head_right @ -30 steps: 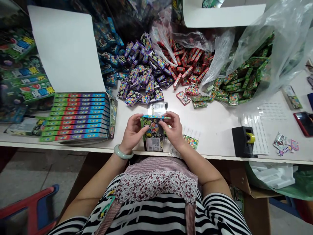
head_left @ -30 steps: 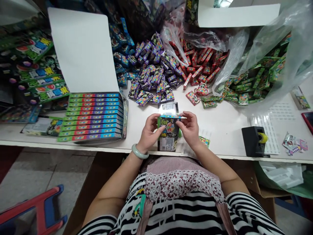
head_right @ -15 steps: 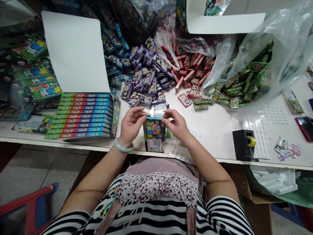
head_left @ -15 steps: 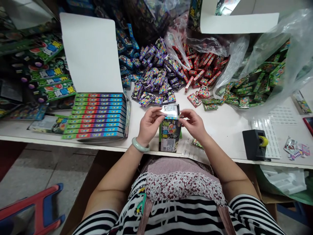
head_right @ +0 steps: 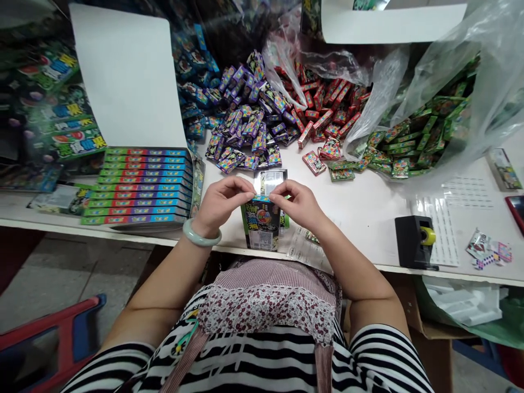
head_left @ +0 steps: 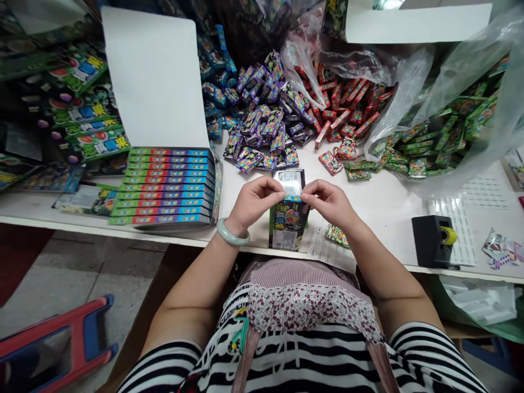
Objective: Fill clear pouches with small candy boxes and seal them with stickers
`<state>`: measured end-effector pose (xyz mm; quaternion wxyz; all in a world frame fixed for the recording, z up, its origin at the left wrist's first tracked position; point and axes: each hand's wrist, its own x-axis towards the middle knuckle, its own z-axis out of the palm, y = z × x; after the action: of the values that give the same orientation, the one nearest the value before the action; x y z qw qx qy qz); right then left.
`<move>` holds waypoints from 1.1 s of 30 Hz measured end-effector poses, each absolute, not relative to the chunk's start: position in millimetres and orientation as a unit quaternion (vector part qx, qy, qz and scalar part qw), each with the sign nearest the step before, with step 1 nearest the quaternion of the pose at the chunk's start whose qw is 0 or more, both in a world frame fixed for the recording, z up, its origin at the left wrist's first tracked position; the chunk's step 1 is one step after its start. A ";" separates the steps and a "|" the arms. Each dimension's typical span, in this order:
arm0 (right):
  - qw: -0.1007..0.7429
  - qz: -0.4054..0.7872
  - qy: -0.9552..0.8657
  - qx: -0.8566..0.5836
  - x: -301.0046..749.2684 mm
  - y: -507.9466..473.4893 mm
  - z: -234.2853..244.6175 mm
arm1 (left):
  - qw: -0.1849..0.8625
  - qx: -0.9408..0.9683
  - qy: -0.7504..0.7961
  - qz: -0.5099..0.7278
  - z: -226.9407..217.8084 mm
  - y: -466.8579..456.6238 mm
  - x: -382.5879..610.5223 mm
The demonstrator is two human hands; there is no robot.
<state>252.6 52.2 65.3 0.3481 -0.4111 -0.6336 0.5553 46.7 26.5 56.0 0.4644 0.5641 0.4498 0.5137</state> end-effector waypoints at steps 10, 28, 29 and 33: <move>0.414 0.354 -0.764 -0.346 258.9 27.7 44.4 | 0.452 0.641 0.394 0.479 44.4 17.6 30.2; 0.266 0.264 -0.642 -0.669 392.6 32.2 -4.2 | 0.274 0.629 0.465 0.560 23.9 25.3 37.3; 0.229 0.255 -0.641 -0.687 404.9 29.0 -8.8 | 0.271 0.627 0.471 0.558 23.9 25.8 38.2; 0.163 0.251 -0.657 -0.692 423.9 11.9 -20.1 | 0.267 0.623 0.487 0.552 25.2 25.9 43.2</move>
<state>423.9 11.9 -20.1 0.1632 -0.6920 -0.6569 0.2510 43.2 25.9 25.2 0.2668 0.6225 0.4865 0.5519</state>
